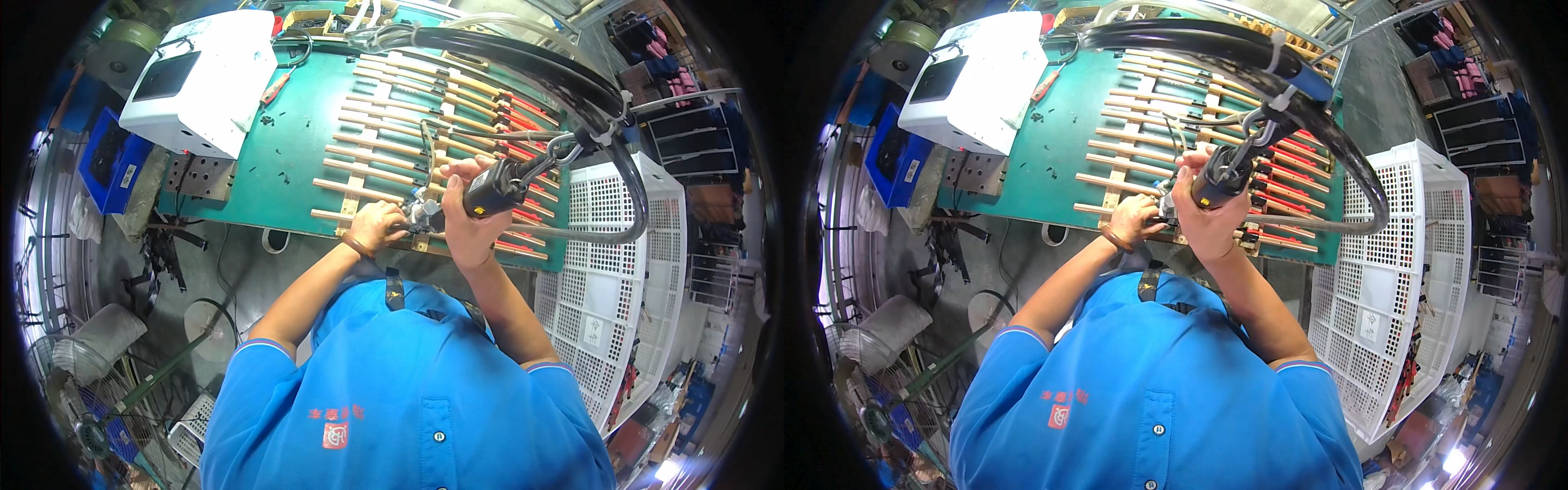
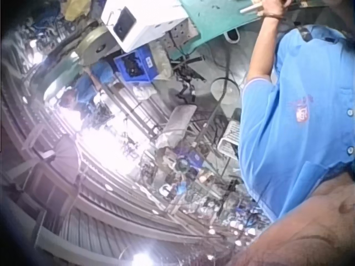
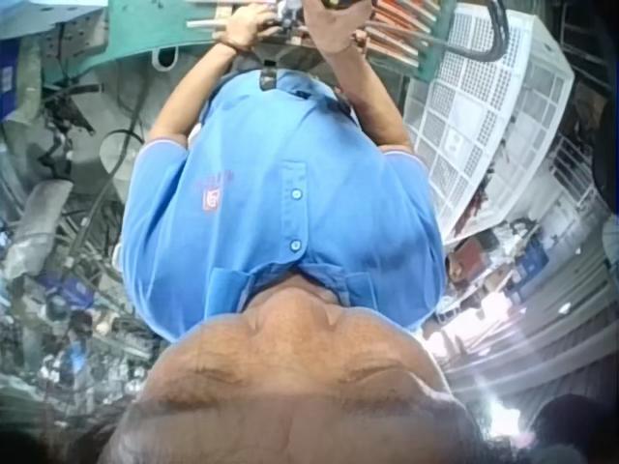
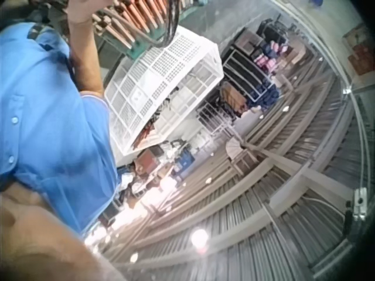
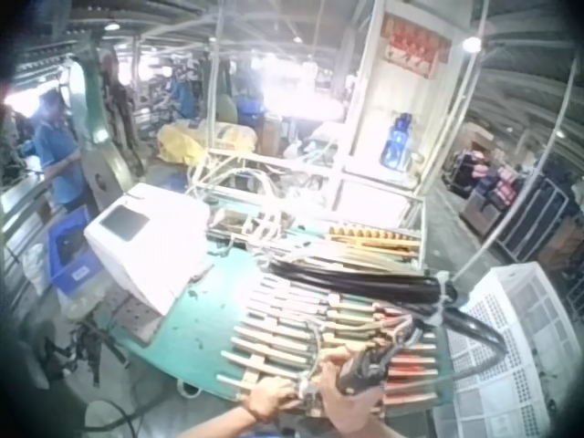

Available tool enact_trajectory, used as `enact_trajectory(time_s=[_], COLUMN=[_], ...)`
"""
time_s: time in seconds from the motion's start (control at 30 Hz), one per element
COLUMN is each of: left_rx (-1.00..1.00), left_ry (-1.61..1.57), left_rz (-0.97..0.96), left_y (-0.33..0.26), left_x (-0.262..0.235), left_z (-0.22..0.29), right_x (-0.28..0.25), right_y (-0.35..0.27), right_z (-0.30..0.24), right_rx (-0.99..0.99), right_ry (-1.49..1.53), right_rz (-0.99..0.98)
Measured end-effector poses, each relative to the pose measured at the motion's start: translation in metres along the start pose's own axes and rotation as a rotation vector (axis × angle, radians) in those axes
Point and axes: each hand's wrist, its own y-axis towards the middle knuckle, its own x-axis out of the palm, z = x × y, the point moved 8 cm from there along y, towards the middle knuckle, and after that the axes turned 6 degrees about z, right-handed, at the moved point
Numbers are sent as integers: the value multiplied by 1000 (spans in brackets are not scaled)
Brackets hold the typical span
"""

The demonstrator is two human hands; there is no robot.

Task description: The person arranges bamboo poles on a jig and uses a handheld tool to apply material to the joints between the poles. The person repeatedly positions the tool and applies material along the length of the assembly.

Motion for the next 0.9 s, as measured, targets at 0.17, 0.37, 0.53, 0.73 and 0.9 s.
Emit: enact_trajectory(time_s=[0.17, 0.37, 0.53, 0.73, 0.9], left_rx=[-10, 2, -24, -14, -40], left_ry=[14, 9, 19, 8, 15], left_rz=[10, 0, -31, -20, 13], left_y=[-2, -3, -7, -6, -4], left_x=[0, 6, 5, 5, 6], left_z=[-2, -6, -5, -1, 0], right_x=[0, -4, -3, -23, -28], right_y=[-9, -17, 2, 77, 104], right_z=[-3, 5, 5, -46, -65], right_rx=[-45, 38, 63, 72, 29], right_ry=[51, 26, 69, 88, -6], right_rz=[3, 2, 19, 207, 166])
